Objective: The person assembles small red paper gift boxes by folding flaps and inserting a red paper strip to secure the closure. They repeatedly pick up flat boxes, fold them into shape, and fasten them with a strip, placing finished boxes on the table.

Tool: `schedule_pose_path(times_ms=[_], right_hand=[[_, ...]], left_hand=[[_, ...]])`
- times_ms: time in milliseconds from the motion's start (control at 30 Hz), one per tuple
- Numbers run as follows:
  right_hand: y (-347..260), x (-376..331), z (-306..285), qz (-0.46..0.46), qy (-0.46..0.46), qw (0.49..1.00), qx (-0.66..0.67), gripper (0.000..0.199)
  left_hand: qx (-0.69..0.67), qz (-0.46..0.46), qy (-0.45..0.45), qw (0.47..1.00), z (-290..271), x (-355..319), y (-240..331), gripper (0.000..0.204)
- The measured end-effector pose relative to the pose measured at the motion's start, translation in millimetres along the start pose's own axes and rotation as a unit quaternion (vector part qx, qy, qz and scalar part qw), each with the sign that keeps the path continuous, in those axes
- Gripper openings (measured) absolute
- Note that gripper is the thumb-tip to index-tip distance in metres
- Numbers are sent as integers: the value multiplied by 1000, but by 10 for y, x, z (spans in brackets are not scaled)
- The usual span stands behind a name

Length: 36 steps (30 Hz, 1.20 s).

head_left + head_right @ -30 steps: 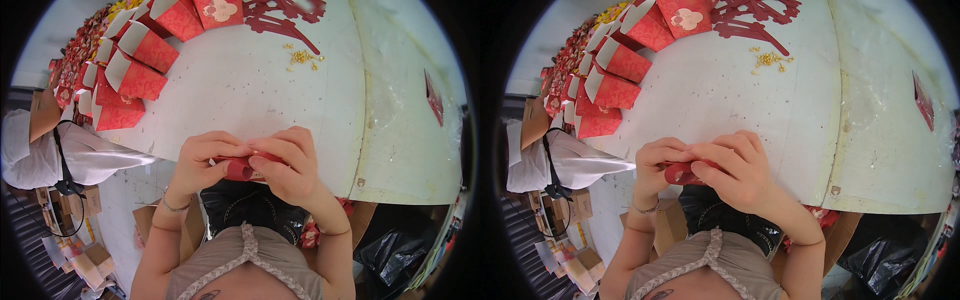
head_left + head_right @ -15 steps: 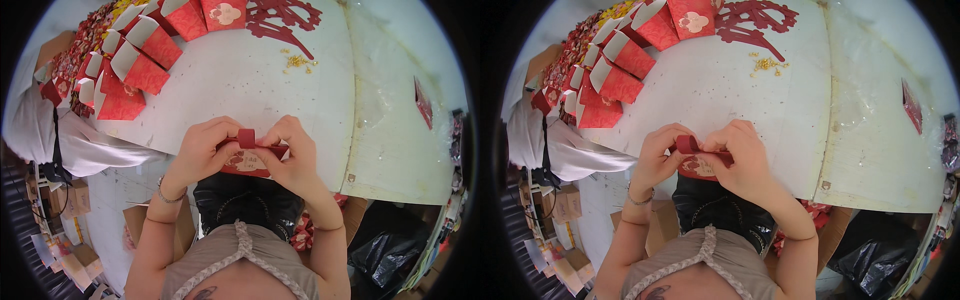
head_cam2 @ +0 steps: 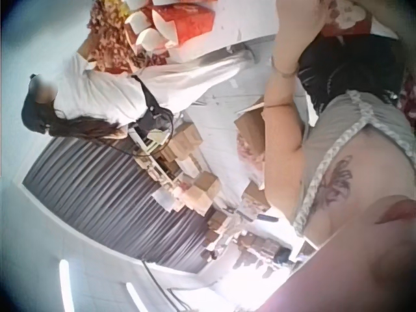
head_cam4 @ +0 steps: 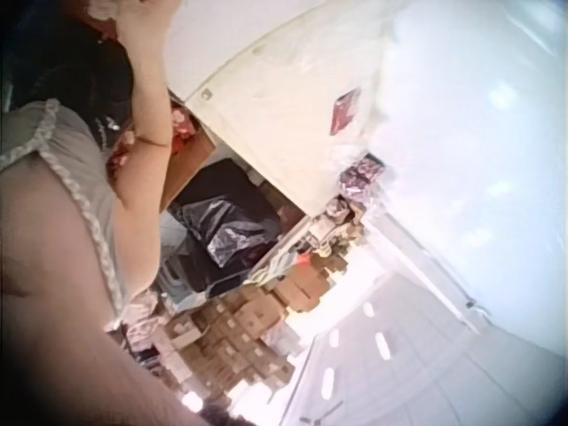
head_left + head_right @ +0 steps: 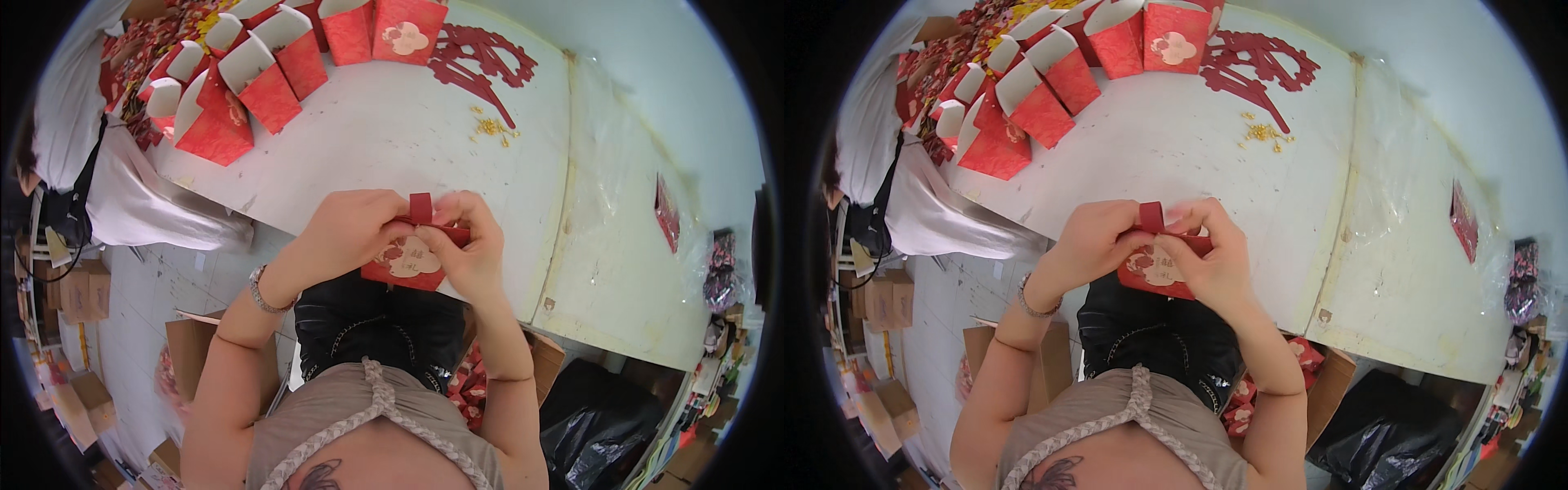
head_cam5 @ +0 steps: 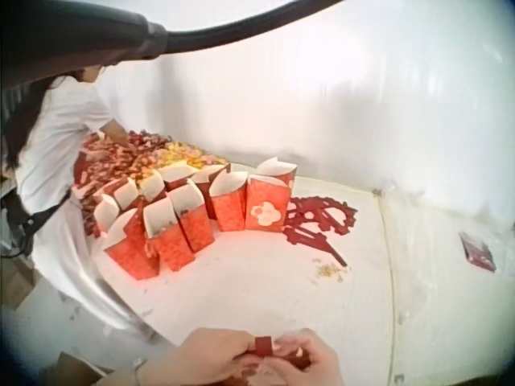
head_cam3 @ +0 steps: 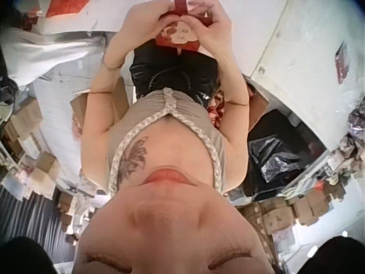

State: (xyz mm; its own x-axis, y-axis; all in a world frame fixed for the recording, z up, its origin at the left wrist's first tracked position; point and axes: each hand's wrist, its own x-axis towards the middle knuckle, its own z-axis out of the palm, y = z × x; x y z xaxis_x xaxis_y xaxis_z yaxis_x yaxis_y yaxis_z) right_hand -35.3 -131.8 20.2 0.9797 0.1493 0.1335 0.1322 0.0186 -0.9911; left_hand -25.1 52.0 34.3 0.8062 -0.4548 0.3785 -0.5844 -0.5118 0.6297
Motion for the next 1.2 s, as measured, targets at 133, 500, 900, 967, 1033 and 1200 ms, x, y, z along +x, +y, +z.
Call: schedule_pose_path(times_ms=[133,500,900,967,1033,1200], right_hand=[[-194,150,-66,-64,-85,991,-82,28],[-72,25,-90,-143,-26,971,-193,18],[-789,-381,-1267,178,-348,807,-442,23],[-765,-479,-1245,127,-342,716,-595,35],[-522,-437,-1123,-67,-231,825,-511,48],[207,54,-200,-234,-78,933,-263,54]], left_hand=[[27,1,-5,1000,-42,13,-19,14],[-12,49,93,994,176,-41,-95,18],[579,-89,180,790,-1054,93,-884,34],[573,-99,119,804,-971,153,-752,37],[493,32,196,847,-581,232,-411,17],[287,77,149,943,199,89,244,56]])
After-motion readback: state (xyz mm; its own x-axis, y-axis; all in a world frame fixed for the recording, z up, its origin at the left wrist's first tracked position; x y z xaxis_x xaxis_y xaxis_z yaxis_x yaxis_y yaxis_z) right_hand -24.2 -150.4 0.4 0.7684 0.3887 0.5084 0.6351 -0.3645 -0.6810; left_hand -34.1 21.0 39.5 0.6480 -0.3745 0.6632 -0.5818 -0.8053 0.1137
